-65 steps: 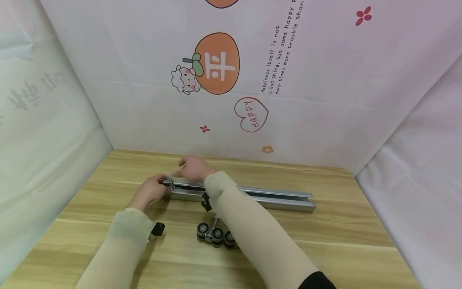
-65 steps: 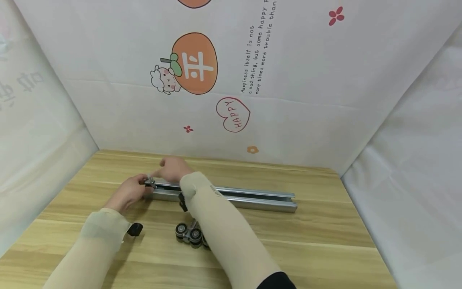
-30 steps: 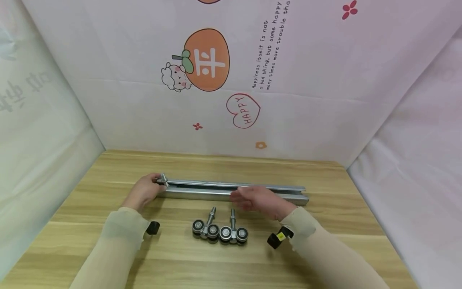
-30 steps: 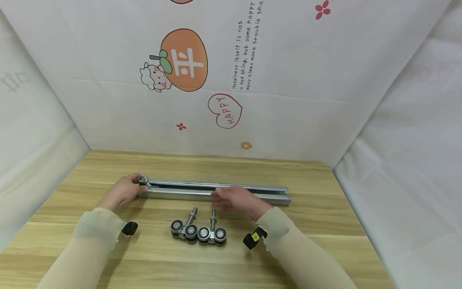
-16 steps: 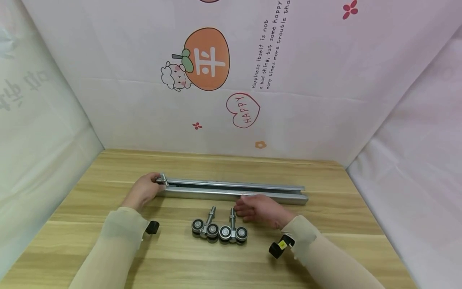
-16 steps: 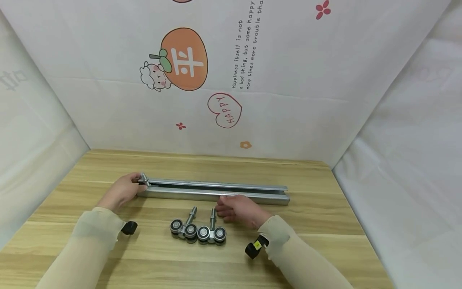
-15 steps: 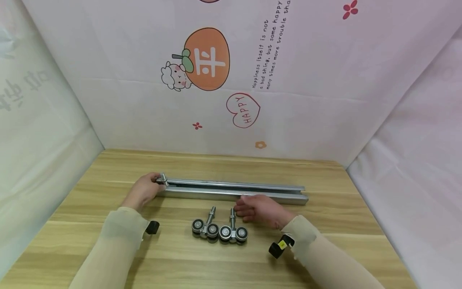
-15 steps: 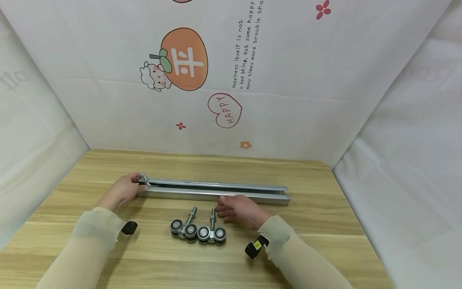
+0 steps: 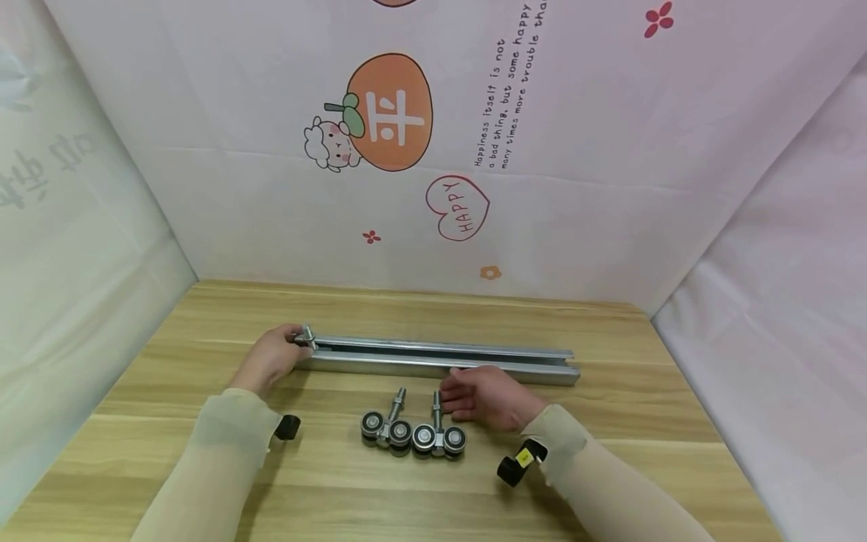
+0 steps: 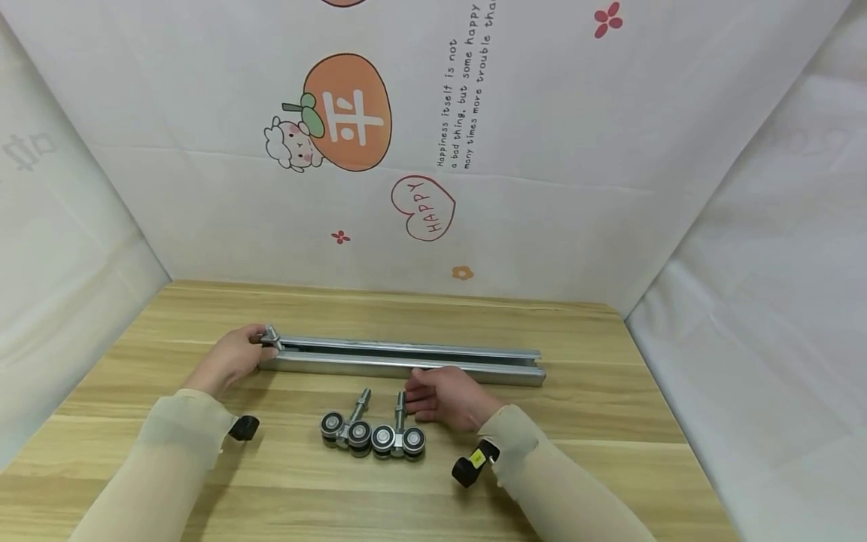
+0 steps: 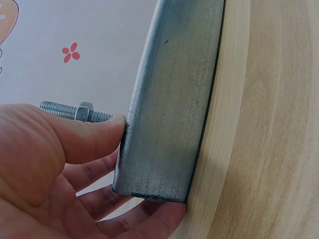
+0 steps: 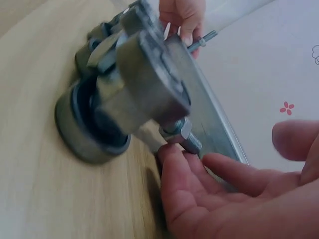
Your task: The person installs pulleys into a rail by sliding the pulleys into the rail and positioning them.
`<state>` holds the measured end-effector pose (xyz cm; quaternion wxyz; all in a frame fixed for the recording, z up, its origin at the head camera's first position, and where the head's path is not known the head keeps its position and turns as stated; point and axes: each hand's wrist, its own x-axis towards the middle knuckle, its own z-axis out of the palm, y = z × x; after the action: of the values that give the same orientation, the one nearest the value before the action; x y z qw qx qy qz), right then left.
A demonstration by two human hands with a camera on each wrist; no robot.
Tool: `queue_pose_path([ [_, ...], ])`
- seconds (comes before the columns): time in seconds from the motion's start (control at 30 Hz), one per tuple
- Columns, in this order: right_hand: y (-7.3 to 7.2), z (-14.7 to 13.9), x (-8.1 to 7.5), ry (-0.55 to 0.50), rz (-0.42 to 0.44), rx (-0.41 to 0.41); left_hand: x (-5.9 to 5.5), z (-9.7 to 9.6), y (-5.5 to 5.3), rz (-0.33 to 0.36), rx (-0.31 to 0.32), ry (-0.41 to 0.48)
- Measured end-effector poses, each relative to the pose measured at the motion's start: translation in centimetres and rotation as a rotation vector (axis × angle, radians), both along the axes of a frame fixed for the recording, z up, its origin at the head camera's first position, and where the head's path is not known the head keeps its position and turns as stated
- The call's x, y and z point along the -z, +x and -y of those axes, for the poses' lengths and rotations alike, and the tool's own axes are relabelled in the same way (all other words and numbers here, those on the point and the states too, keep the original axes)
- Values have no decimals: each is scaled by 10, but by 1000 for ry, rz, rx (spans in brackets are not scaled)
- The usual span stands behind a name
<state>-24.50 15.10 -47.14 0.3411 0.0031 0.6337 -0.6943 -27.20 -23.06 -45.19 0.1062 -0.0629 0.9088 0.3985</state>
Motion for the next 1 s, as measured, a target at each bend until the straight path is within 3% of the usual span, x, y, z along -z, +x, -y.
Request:
queue_pose_path([
  [0.17,1,4,-4,71,11,-9,1,0,1,7,0,-3],
  [0.47,-2,10,-3,172,-37,-130,0,1,2,-9,3,5],
  [0.7,-2,12,-1,150,-29,-129,0,0,0,-3,4,9],
  [1.0,-1,14,3,23,53,-105,0,1,0,-9,3,12],
])
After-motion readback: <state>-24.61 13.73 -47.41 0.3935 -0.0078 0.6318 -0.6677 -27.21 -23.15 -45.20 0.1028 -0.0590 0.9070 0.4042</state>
